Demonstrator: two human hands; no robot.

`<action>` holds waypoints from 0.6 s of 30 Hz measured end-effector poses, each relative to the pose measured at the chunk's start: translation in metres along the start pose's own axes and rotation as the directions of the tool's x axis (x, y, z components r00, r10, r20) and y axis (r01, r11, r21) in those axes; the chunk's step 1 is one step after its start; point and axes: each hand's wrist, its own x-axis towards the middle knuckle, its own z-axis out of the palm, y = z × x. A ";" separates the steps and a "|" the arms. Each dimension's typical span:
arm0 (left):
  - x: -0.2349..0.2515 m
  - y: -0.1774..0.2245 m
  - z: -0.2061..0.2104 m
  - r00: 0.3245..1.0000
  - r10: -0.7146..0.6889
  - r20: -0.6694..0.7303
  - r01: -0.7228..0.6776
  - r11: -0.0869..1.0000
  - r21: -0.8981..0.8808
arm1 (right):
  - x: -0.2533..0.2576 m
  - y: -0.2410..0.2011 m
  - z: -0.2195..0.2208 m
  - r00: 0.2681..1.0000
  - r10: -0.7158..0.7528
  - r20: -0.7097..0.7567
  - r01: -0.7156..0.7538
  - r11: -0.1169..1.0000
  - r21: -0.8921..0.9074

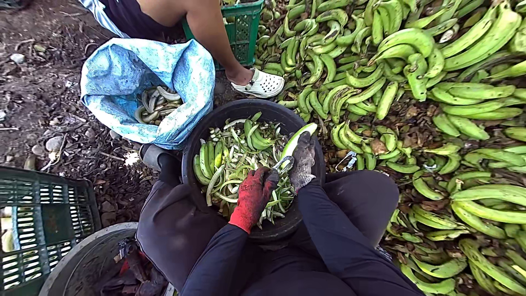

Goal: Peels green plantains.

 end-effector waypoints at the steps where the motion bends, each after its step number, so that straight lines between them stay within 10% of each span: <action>1: 0.001 0.001 -0.002 1.000 -0.013 0.003 0.013 1.000 0.016 | 0.000 -0.003 0.004 0.998 -0.025 -0.059 0.021 0.998 -0.054; 7: 0.009 -0.001 -0.004 0.994 -0.096 0.054 0.094 0.995 0.041 | -0.013 -0.007 0.008 0.996 -0.020 -0.087 -0.002 0.969 -0.246; 12: 0.029 -0.015 -0.008 0.996 -0.071 -0.052 0.079 0.983 0.163 | -0.018 0.013 -0.007 0.956 0.225 0.187 -0.167 0.945 -0.280; 18: 0.051 -0.038 -0.011 0.995 0.047 -0.085 -0.022 0.962 0.272 | -0.015 0.010 -0.049 0.554 0.555 0.621 -0.495 0.819 -0.290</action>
